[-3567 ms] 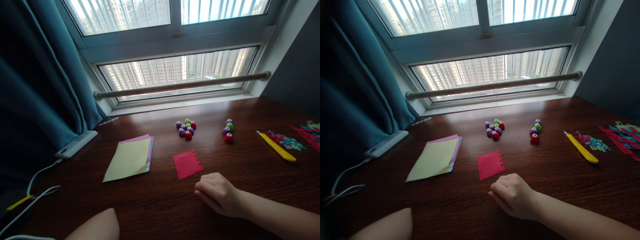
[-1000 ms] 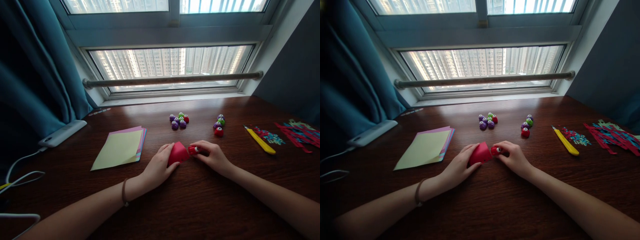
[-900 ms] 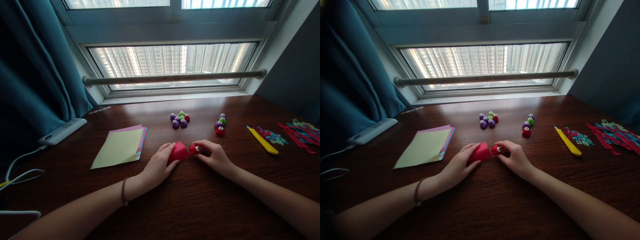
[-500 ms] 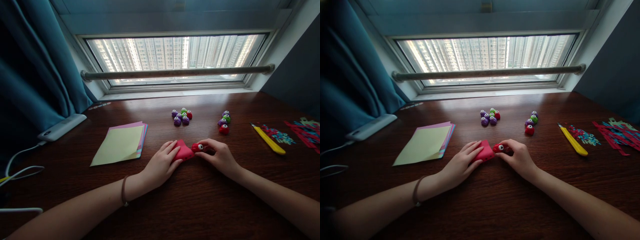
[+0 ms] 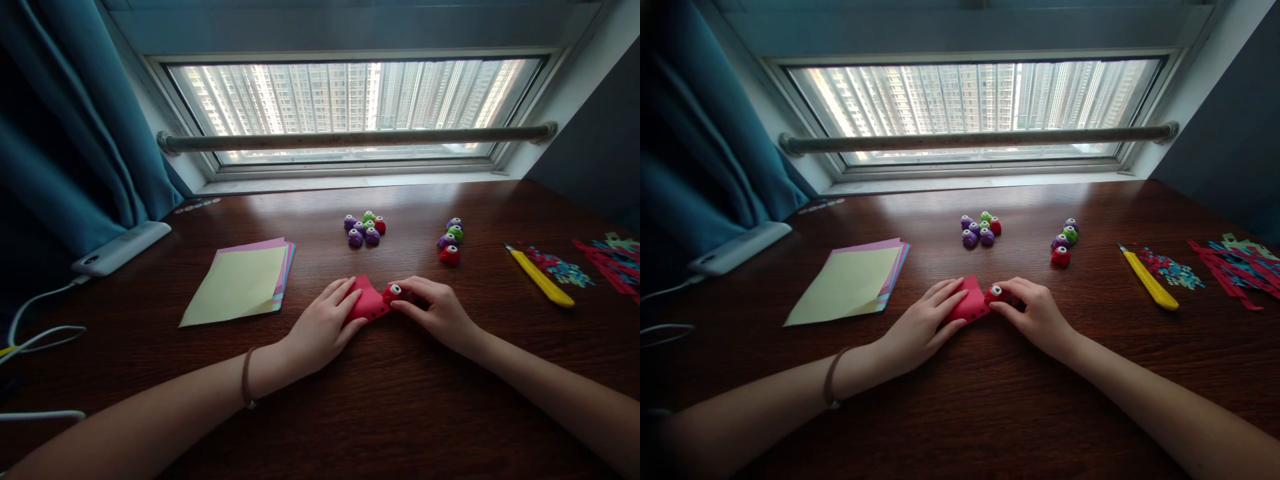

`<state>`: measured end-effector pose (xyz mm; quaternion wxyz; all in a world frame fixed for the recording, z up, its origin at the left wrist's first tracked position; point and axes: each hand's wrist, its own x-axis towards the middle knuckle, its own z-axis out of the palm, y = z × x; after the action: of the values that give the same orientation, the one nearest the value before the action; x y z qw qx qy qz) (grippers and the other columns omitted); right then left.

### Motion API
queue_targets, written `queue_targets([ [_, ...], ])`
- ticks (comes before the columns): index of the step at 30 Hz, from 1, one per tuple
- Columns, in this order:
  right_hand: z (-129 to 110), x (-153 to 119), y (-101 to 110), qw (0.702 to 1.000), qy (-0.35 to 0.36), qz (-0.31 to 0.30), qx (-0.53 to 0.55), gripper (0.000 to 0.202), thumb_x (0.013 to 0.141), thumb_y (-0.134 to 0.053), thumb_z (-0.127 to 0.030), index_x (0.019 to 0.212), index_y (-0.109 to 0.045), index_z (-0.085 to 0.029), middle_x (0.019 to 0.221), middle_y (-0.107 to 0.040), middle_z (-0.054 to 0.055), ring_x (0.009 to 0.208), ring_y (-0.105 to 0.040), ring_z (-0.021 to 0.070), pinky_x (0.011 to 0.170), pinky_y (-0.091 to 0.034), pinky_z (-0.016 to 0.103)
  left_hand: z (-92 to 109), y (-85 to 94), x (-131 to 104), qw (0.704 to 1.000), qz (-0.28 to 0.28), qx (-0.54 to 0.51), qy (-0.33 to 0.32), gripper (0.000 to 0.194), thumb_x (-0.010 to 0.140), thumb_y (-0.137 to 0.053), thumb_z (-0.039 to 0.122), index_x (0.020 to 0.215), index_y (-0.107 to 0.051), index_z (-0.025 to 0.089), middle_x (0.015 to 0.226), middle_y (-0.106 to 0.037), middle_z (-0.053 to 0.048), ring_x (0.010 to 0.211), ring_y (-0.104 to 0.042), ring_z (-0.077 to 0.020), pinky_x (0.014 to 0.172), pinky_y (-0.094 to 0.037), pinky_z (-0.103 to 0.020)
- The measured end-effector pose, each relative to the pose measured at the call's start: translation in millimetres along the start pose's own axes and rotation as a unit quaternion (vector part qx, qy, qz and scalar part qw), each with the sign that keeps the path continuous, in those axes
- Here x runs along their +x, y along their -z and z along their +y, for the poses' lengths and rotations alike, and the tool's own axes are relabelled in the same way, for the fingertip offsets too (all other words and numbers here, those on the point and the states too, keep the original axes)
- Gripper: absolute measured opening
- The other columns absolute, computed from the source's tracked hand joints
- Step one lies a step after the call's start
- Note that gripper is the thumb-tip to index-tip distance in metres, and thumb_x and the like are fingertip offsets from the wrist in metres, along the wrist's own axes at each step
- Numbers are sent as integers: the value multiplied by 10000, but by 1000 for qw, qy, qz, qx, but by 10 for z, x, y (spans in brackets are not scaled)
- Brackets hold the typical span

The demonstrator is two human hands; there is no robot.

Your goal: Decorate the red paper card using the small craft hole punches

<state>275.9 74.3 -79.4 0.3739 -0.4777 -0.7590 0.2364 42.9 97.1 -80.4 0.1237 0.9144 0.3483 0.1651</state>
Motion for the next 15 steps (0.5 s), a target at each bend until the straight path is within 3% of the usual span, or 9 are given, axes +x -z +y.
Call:
queue_targets([
  [4, -12, -5, 4, 1000, 10, -8, -10, 198, 780, -634, -215, 977, -610, -204, 902, -612, 15, 791, -559, 145, 704, -447, 251, 10, 4, -6, 1000, -9, 7, 1, 460, 890, -473, 360, 1287, -386, 146, 1383, -307, -107, 1278, -238, -230, 1069, -259, -384],
  [15, 9, -38, -13, 999, 19, -10, -25, 244, 767, -639, -206, 1009, -609, -210, 940, -627, 30, 862, -577, 173, 772, -475, 288, 15, -5, -6, 999, -17, 38, 3, 539, 884, -446, 429, 1321, -340, 131, 1408, -255, -124, 1299, -201, -247, 1070, -233, -404],
])
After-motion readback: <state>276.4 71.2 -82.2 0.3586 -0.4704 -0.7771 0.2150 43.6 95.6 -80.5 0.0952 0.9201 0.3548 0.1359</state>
